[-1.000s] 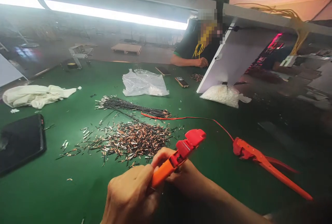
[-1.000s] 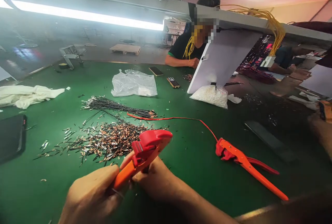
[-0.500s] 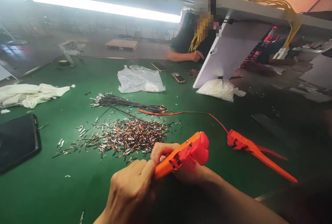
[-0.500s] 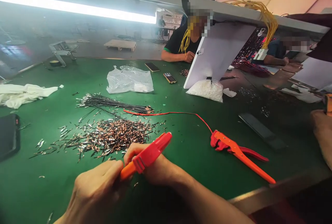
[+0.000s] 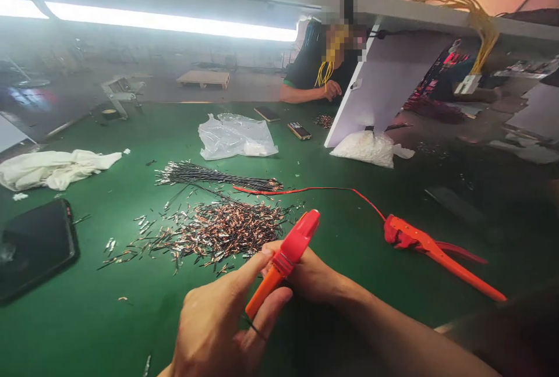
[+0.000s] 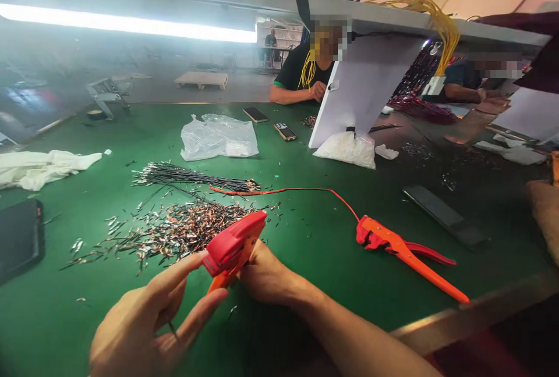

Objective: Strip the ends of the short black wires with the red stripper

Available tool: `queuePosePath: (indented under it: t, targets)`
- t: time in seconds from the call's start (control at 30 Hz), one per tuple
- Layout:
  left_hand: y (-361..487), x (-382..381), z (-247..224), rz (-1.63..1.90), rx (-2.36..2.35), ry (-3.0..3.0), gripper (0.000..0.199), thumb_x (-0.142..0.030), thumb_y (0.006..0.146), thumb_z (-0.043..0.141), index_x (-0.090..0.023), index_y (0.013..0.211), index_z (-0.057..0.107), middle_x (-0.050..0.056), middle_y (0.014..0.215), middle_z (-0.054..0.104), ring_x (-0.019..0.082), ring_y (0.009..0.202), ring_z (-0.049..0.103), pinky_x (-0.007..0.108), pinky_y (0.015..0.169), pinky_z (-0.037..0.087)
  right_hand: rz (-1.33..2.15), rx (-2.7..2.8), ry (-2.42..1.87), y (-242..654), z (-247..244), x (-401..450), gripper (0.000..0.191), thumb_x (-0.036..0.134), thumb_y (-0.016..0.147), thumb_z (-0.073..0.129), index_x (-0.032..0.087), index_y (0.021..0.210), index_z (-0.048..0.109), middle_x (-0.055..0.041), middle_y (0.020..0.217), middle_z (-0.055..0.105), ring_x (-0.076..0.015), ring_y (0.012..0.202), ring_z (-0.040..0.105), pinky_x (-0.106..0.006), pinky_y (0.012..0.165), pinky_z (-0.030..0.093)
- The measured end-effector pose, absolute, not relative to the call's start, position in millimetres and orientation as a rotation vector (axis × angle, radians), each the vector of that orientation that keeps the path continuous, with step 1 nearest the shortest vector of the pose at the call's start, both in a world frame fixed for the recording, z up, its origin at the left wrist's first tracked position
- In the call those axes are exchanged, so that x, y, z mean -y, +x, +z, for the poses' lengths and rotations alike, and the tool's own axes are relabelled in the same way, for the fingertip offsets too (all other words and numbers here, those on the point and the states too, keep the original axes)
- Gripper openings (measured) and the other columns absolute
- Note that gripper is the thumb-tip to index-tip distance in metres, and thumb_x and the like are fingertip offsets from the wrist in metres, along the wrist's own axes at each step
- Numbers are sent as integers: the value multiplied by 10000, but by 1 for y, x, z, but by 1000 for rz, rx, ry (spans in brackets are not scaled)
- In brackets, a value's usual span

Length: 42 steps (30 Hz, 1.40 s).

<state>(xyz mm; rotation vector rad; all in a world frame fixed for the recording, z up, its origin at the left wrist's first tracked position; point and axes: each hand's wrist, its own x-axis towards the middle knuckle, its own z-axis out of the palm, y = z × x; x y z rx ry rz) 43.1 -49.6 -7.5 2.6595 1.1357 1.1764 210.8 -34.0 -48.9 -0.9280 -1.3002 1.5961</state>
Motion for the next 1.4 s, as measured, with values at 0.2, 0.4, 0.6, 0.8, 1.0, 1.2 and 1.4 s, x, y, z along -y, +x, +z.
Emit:
queuePosePath:
  t: [0.2,0.4,0.6,0.8,1.0,1.2,1.4]
  targets:
    - [49,53,-9,1279,-1182,2511,169,-268,892,616,-233,1057,621,-103,472,455,79,355,373,193,401,329,1585,1232,-918,207,-56,35,172,186,739,525,179,568,508,49,548,482,-84,509,379,-228,513,336]
    - [56,56,-13,1226,-1214,2238,210,-198,856,628,-243,1052,569,-130,471,320,63,373,305,184,380,245,1583,1204,-925,204,-59,35,105,123,643,512,176,560,547,44,528,521,-95,503,455,-230,506,372]
    - [41,49,0,1105,-1463,2088,184,-376,965,409,-225,985,512,-52,620,547,114,467,523,221,452,408,1721,1167,-960,209,-50,39,73,163,686,543,184,618,527,98,464,383,-51,363,305,-194,358,234]
    - [28,28,2,1160,-1524,2428,192,-219,970,414,-204,865,574,6,754,613,134,627,595,244,587,474,1770,1105,-969,211,-47,37,139,242,696,598,192,610,500,108,480,335,-41,366,257,-190,344,210]
    - [25,29,0,1229,-1163,2660,209,-133,939,520,-158,1137,579,16,833,695,111,676,610,207,628,470,1745,1115,-1004,209,-46,37,146,243,658,653,167,604,541,98,461,382,-34,369,278,-191,359,208]
    - [13,29,14,1117,-915,2812,217,4,875,530,-153,1001,609,-7,658,525,133,628,428,248,579,390,1750,1095,-997,212,-48,35,151,274,686,605,181,602,522,100,473,360,-41,364,260,-200,352,205]
    - [15,29,30,1048,-890,2864,141,-36,855,575,-175,867,598,-9,637,509,152,620,410,287,571,336,1719,1116,-988,211,-48,35,117,227,686,587,183,600,520,105,474,346,-43,374,262,-203,362,215]
